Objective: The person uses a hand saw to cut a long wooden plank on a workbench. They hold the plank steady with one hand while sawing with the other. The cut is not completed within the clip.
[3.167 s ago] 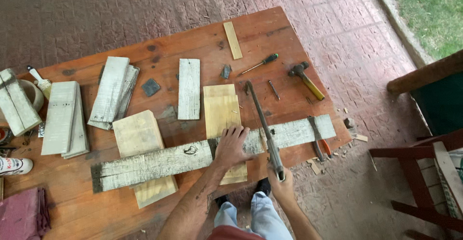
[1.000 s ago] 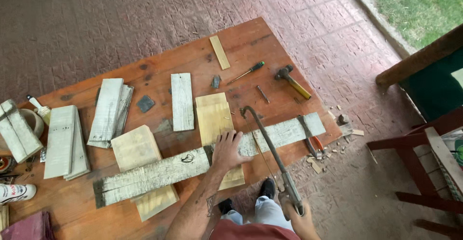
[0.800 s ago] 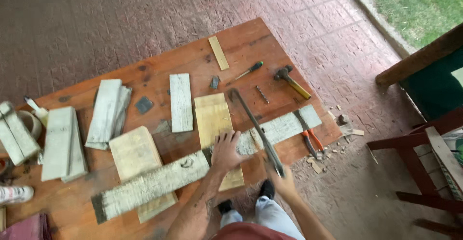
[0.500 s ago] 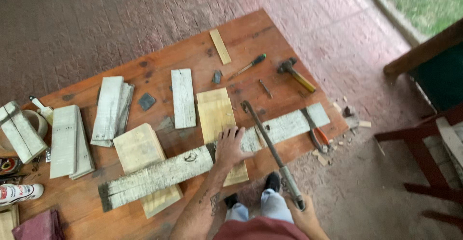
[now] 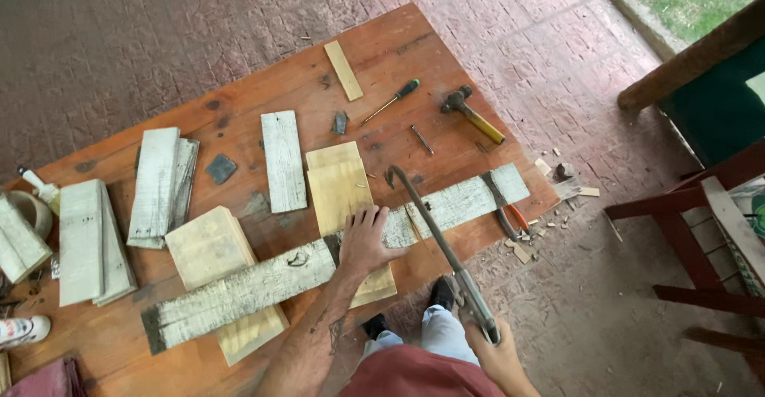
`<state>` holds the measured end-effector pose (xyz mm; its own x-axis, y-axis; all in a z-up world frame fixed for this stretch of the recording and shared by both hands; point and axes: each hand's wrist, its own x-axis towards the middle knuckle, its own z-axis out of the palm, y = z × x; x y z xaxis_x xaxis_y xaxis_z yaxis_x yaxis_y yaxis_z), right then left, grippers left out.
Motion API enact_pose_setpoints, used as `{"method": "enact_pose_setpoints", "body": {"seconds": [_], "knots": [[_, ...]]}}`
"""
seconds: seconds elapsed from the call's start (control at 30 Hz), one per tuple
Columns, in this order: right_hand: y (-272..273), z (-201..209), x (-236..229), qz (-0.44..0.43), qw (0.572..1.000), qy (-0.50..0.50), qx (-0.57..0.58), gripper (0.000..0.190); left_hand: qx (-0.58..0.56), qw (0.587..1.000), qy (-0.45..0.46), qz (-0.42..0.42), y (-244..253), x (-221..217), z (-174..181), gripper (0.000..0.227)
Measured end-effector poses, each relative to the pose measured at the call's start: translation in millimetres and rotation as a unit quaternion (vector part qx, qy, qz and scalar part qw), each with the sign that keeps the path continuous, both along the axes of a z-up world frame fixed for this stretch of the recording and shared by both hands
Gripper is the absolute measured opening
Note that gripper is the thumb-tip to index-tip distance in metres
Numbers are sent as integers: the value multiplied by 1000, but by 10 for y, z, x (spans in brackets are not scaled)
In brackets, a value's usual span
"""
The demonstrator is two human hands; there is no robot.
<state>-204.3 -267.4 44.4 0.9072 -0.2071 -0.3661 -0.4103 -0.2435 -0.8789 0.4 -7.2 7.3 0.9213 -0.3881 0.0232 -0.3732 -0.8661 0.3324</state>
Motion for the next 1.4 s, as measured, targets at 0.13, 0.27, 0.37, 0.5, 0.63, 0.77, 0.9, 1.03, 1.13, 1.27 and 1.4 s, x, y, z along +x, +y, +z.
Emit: {"method": "enact_pose_setpoints", "body": {"seconds": [0.13, 0.27, 0.37, 0.5, 0.63, 0.77, 0.9, 1.03, 1.13, 1.27, 1.4], "knots": [[388, -12, 811, -53, 998, 14, 40, 42, -19, 1000, 7, -15, 20, 90, -58, 108], [483, -121, 828, -20, 998, -41, 44, 37, -7, 1000, 10, 7, 2, -3, -7, 103], [106, 38, 93, 31, 999, -12, -25, 49, 4, 999, 39, 13, -29, 32, 9, 104], [226, 149, 299, -32, 999, 42, 1, 38, -11, 1000, -2, -15, -8, -14, -8, 96], [495, 89, 810, -36, 998, 7, 60, 44, -15, 1000, 12, -5, 6, -159, 57, 98], [133, -8, 308, -7, 999, 17, -29, 34, 5, 999, 38, -15, 0, 27, 11, 103], [253, 638, 309, -84, 990, 115, 16, 43, -5, 999, 39, -19, 6, -17, -61, 107], [413, 396, 908, -36, 998, 34, 24, 47, -14, 1000, 16, 8, -38, 58, 7, 103], [352, 258, 769, -8, 999, 13, 34, 43, -5, 999, 33, 5, -22, -2, -3, 107], [-15, 279, -36, 0, 993, 91, -82, 41, 2, 1000, -16, 13, -44, 9, -45, 103], [38, 137, 253, 25, 999, 9, -43, 50, -12, 999, -49, -3, -15, 36, -36, 102]]}}
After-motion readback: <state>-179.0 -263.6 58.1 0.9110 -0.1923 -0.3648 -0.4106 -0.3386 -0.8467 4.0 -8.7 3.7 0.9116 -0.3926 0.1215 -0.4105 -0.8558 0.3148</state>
